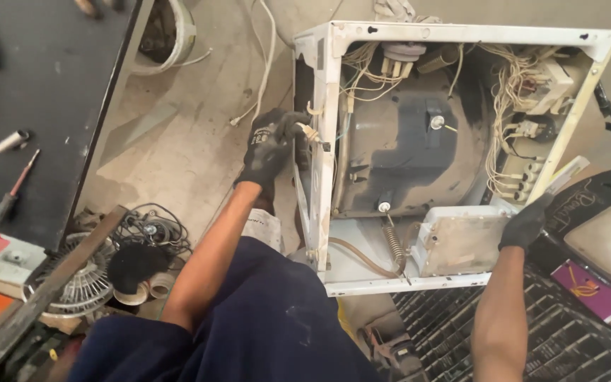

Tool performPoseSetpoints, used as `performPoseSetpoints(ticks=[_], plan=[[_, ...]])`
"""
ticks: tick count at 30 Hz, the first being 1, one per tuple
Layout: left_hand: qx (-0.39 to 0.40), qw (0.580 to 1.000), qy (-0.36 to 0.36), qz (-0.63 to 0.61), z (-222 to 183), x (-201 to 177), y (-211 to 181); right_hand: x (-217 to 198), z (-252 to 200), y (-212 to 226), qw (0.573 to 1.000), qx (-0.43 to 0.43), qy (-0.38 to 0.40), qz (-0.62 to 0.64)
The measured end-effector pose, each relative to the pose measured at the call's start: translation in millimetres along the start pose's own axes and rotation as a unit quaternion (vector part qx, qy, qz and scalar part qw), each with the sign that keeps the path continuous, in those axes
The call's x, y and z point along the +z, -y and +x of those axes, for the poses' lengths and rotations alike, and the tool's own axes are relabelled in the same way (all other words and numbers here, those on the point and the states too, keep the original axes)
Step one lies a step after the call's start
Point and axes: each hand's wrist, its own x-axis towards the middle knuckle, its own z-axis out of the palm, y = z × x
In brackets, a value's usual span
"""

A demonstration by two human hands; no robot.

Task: Disconnecting electrical wires and components from the motor and internal assembly of a washing machine during repair or disassembly.

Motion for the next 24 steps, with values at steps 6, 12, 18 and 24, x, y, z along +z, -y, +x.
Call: performPoseSetpoints(ticks=[6, 12, 18, 24], plan=[[-0.107, 0.983, 0.107, -0.102, -34, -7, 7, -1, 4, -6, 0.997, -0.027, 0.001, 0.074], [0.013, 0.987, 0.162, -0.012, -65, -18, -15, 20, -92, 70, 0.829, -0.467, -0.253, 0.174], [-0.135, 0.966, 0.202, 0.089, -36, -28, -84, 146, -255, 131, 0.904, -0.182, 0.245, 0.299], [-0.079, 0.971, 0.199, 0.103, -15, -37, -136, 193, -290, 181, 0.816, 0.031, 0.479, 0.321]])
